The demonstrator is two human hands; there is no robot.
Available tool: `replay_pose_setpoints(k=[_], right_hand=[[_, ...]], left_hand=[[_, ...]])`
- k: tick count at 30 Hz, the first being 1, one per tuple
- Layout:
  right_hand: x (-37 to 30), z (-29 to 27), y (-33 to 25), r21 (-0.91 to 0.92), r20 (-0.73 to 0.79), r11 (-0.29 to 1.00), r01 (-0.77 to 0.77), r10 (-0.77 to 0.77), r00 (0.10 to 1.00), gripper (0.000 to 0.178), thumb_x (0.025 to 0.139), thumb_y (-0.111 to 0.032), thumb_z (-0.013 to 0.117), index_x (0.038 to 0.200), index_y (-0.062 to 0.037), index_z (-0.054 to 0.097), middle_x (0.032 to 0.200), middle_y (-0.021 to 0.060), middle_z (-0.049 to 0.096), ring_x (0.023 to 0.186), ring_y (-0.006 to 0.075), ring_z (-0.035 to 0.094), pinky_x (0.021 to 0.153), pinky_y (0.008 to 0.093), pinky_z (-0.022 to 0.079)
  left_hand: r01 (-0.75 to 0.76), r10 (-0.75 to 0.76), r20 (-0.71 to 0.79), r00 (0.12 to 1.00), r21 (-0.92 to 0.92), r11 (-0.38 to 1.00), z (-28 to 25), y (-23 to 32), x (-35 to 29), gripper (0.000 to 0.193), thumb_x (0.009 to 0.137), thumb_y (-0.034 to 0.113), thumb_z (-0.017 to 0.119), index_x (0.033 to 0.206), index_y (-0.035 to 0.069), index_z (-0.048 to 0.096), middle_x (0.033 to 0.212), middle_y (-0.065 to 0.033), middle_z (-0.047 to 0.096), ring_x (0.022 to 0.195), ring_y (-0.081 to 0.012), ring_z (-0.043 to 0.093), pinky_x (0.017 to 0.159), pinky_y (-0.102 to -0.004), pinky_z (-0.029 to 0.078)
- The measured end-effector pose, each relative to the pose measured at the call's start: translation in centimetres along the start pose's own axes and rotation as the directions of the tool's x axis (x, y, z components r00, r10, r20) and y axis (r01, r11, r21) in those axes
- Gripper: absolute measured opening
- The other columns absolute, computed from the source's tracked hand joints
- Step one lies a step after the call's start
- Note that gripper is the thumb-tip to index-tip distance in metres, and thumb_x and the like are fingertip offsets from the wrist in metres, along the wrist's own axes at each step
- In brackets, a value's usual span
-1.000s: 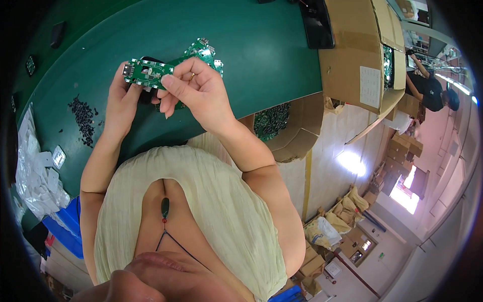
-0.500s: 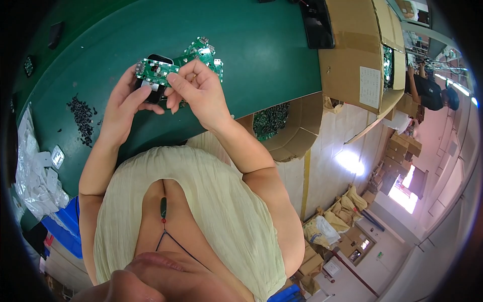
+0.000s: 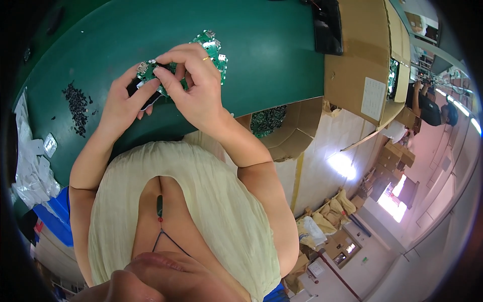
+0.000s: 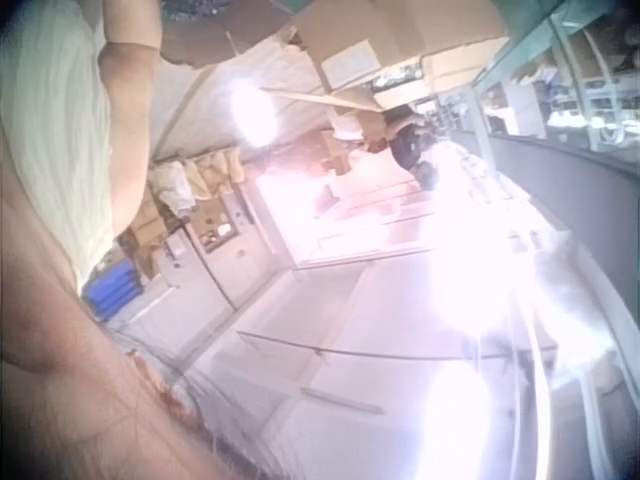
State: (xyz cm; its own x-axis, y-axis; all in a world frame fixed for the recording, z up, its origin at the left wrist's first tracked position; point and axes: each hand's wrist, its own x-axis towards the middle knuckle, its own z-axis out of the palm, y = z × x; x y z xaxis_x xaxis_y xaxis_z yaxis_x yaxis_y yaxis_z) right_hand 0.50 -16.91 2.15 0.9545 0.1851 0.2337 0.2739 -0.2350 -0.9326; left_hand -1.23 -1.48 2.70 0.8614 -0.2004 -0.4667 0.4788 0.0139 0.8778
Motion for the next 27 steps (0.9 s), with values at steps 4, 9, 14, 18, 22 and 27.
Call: replay_pose_setpoints(k=[4,9,14,18,22,27], right_hand=[[0.0,0.1,0.0,0.018,0.024,1.000,-0.018,0.018,1.000,0.015,0.077,0.003,0.063,0.090,-0.0005,0.057,0.088,0.0036,0.055,0.058,0.0029,0.046,0.046,0.0161,0.034],[0.0,-0.1,0.2,0.174,0.109,0.978,-0.117,0.099,0.989,0.010,0.080,0.002,0.059,0.089,0.0007,0.055,0.088,0.0039,0.055,0.062,0.0039,0.047,0.050,0.0175,0.037],[0.6,-0.1,0.9,0.356,0.189,0.923,-0.145,0.081,0.979,0.006,0.078,0.002,0.058,0.083,-0.0003,0.055,0.080,0.0023,0.051,0.054,0.0023,0.044,0.044,0.0171,0.032],[1.9,-1.3,0.3,0.199,0.335,0.980,-0.022,-0.047,0.941,0.007,0.079,0.002,0.058,0.085,0.0006,0.054,0.082,0.0045,0.054,0.063,0.0069,0.048,0.052,0.0187,0.039],[3.2,-2.3,-0.2,0.002,0.512,0.975,0.222,-0.191,0.837,0.009,0.074,0.002,0.061,0.080,-0.0005,0.055,0.076,0.0051,0.054,0.060,0.0104,0.051,0.048,0.0217,0.040],[4.4,-2.3,-0.6,-0.089,0.638,0.878,0.470,-0.313,0.704,0.013,0.065,0.000,0.062,0.075,-0.0023,0.053,0.072,0.0074,0.051,0.063,0.0223,0.054,0.052,0.0311,0.046]], left_hand=[[-0.026,0.025,0.020,0.999,0.048,0.998,-0.1,0.2,0.0,0.024,0.083,0.017,0.058,0.101,0.002,0.056,0.063,0.0005,0.055,0.046,-0.0056,0.048,0.041,-0.0202,0.036],[-0.006,0.003,0.046,0.999,0.069,0.998,-0.3,1.2,-0.2,0.023,0.082,0.017,0.058,0.099,0.002,0.057,0.064,0.0000,0.055,0.046,-0.0055,0.049,0.041,-0.0201,0.037],[0.124,-0.145,0.162,0.976,0.131,0.984,-1.3,2.3,-0.2,0.027,0.082,0.026,0.056,0.097,0.004,0.057,0.067,-0.0001,0.057,0.046,-0.0059,0.049,0.038,-0.0190,0.036],[0.176,-0.182,0.234,0.955,0.044,0.983,-2.3,1.9,-0.2,0.027,0.082,0.025,0.056,0.097,0.003,0.056,0.068,-0.0011,0.057,0.046,-0.0055,0.049,0.038,-0.0186,0.035],[0.228,-0.213,0.241,0.947,-0.035,0.973,-2.9,1.8,-0.6,0.027,0.083,0.025,0.054,0.099,0.003,0.055,0.068,-0.0017,0.057,0.046,-0.0054,0.049,0.037,-0.0177,0.034],[0.295,-0.282,0.275,0.919,-0.004,0.956,-2.9,2.8,-0.8,0.025,0.082,0.022,0.052,0.097,0.002,0.055,0.067,-0.0022,0.056,0.043,-0.0058,0.047,0.035,-0.0177,0.031]])
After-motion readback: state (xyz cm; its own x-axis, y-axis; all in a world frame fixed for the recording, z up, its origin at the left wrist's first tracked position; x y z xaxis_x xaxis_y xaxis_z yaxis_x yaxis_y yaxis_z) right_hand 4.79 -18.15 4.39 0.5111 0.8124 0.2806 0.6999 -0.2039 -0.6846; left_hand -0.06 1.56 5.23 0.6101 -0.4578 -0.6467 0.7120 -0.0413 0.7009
